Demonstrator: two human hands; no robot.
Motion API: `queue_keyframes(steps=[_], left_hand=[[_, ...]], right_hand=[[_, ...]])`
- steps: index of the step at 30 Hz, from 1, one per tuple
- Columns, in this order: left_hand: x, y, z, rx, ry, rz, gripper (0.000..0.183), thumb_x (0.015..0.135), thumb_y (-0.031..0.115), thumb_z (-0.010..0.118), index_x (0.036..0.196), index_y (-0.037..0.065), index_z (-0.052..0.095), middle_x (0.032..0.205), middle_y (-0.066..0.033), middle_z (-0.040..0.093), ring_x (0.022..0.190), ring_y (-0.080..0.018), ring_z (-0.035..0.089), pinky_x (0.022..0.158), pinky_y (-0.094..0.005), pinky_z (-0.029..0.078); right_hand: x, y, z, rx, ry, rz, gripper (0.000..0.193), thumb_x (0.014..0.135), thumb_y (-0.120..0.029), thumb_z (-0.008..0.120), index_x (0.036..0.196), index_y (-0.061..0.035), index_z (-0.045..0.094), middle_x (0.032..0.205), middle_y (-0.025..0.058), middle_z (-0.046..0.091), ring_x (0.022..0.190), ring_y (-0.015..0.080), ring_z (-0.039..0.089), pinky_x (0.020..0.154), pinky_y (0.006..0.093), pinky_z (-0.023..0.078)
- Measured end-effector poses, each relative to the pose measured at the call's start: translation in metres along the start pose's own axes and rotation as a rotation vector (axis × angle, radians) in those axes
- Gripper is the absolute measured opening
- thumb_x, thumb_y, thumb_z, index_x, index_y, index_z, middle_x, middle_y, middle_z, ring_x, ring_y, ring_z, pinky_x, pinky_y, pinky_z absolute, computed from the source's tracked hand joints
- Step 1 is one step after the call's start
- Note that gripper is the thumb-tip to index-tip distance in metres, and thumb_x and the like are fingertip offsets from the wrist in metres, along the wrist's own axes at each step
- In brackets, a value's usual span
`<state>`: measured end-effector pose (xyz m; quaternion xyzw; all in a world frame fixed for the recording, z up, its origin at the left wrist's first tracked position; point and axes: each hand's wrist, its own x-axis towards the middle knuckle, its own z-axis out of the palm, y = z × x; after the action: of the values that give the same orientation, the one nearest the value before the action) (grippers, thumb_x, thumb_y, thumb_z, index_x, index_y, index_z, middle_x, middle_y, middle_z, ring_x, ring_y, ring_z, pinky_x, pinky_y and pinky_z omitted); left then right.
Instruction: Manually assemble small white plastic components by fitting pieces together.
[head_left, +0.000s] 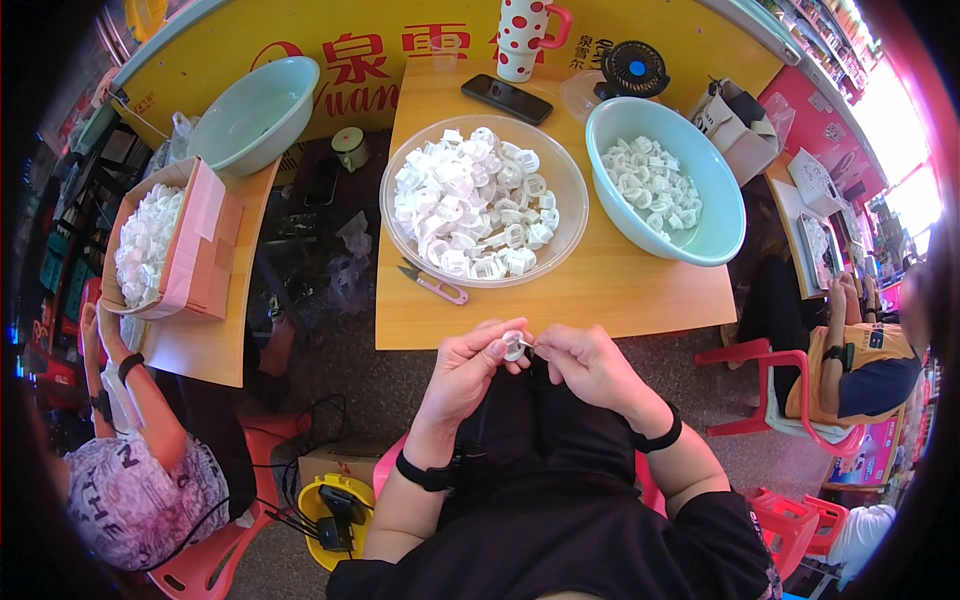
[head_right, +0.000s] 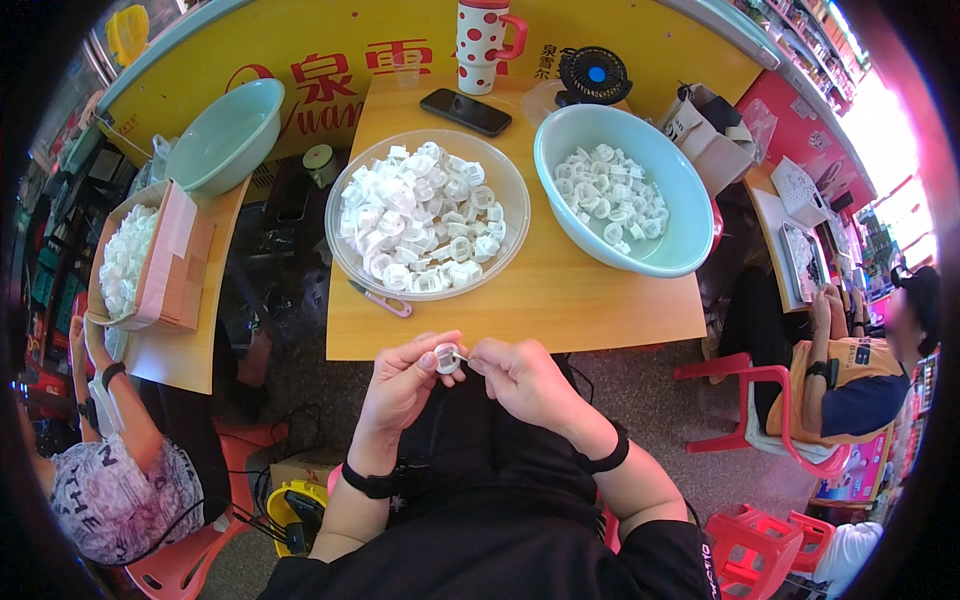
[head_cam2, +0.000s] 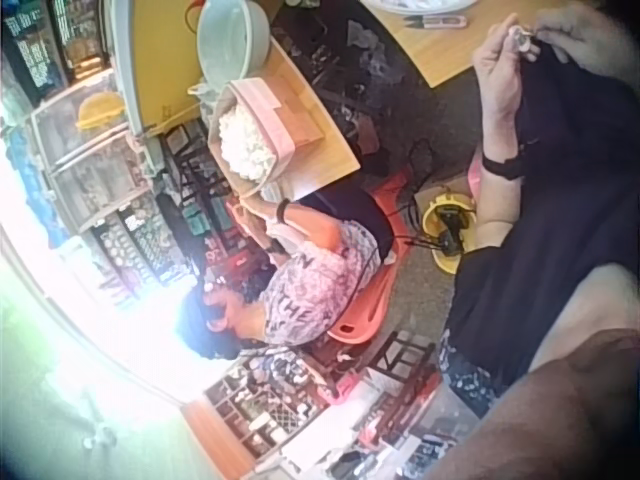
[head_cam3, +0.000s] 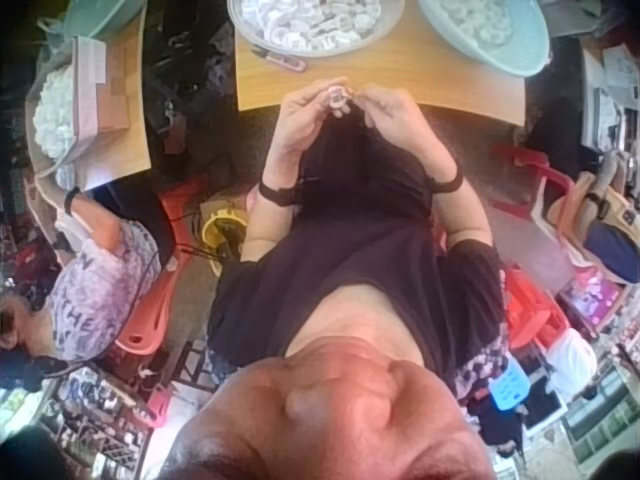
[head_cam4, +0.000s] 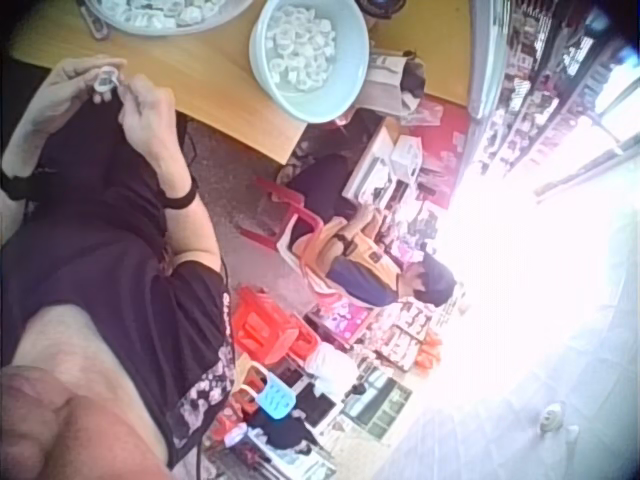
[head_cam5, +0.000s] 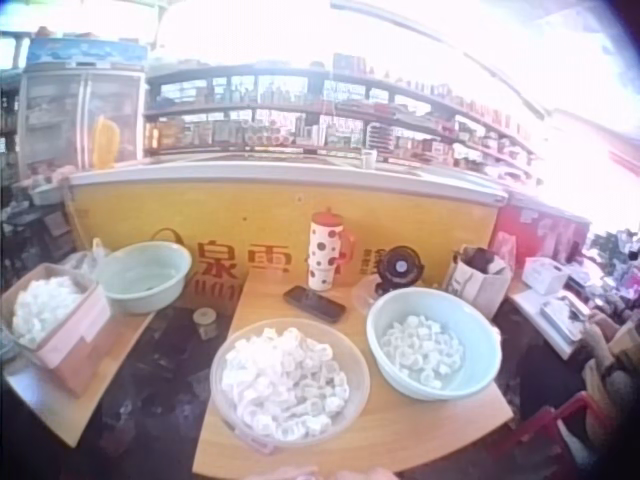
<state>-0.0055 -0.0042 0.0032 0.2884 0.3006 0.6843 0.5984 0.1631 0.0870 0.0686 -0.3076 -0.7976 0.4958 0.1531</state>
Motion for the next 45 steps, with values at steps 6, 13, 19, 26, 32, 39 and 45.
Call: queue_keyframes(steps=[6, 13, 19, 26, 32, 39, 45], left_hand=[[0.0, -0.002, -0.002, 0.02, 0.0, 0.018, 0.031, 0.096, 0.007, 0.054, 0.123, -0.008, 0.059, 0.11, -0.0159, 0.064, 0.086, -0.019, 0.064, 0.076, -0.0257, 0.052], [0.001, -0.002, -0.002, 0.003, 0.033, -0.004, 0.033, 0.097, 0.008, 0.054, 0.125, -0.009, 0.057, 0.108, -0.017, 0.066, 0.085, -0.0186, 0.065, 0.075, -0.0257, 0.052], [0.0, 0.002, 0.0, -0.078, 0.054, -0.034, 0.035, 0.098, 0.012, 0.054, 0.126, -0.009, 0.055, 0.105, -0.0181, 0.067, 0.083, -0.0184, 0.065, 0.074, -0.0253, 0.053], [0.0, 0.0, -0.004, -0.102, 0.015, -0.042, 0.032, 0.098, 0.007, 0.053, 0.126, -0.008, 0.056, 0.102, -0.0144, 0.068, 0.083, -0.0165, 0.065, 0.075, -0.0252, 0.052], [-0.001, -0.001, -0.004, -0.104, 0.014, -0.039, 0.035, 0.098, 0.013, 0.054, 0.124, -0.01, 0.057, 0.102, -0.0168, 0.067, 0.082, -0.0184, 0.066, 0.072, -0.0255, 0.053], [-0.001, 0.001, -0.004, -0.111, 0.016, -0.066, 0.034, 0.098, 0.012, 0.053, 0.123, -0.01, 0.057, 0.099, -0.0161, 0.068, 0.08, -0.018, 0.065, 0.072, -0.0255, 0.053], [-0.002, 0.005, -0.002, -0.104, -0.007, -0.08, 0.031, 0.098, 0.009, 0.053, 0.123, -0.007, 0.059, 0.098, -0.012, 0.068, 0.08, -0.014, 0.063, 0.072, -0.0234, 0.051]], right_hand=[[0.006, 0.0, 0.0, -0.106, 0.005, -0.143, 0.006, 0.087, -0.003, 0.055, 0.083, -0.0019, 0.06, 0.062, 0.0128, 0.061, 0.057, 0.0291, 0.062, 0.053, 0.0368, 0.046], [-0.003, -0.008, 0.004, -0.731, 0.115, -0.369, 0.012, 0.075, -0.004, 0.059, 0.086, -0.0065, 0.058, 0.069, 0.0096, 0.058, 0.062, 0.0296, 0.062, 0.053, 0.0399, 0.046], [-0.007, -0.009, 0.002, -0.917, 0.242, -0.507, 0.022, 0.07, -0.01, 0.062, 0.091, -0.0045, 0.062, 0.069, 0.0045, 0.053, 0.061, 0.0209, 0.058, 0.052, 0.0338, 0.043], [-0.004, -0.007, 0.004, -1.041, 0.269, -0.62, 0.028, 0.072, -0.015, 0.06, 0.095, -0.0008, 0.065, 0.071, 0.0031, 0.05, 0.062, 0.0162, 0.054, 0.053, 0.0301, 0.04], [-0.004, -0.012, 0.001, -1.123, 0.25, -0.669, 0.029, 0.072, -0.016, 0.06, 0.094, 0.0003, 0.065, 0.07, 0.0023, 0.049, 0.061, 0.0149, 0.052, 0.053, 0.0285, 0.039], [-0.002, -0.018, -0.004, -1.195, 0.215, -0.758, 0.029, 0.07, -0.014, 0.059, 0.094, -0.0002, 0.067, 0.069, 0.0013, 0.051, 0.061, 0.0144, 0.053, 0.051, 0.0277, 0.037], [0.0, -0.023, -0.005, -1.337, 0.163, -0.875, 0.025, 0.071, -0.014, 0.06, 0.089, 0.0002, 0.068, 0.067, 0.0009, 0.052, 0.06, 0.012, 0.053, 0.049, 0.0244, 0.036]])
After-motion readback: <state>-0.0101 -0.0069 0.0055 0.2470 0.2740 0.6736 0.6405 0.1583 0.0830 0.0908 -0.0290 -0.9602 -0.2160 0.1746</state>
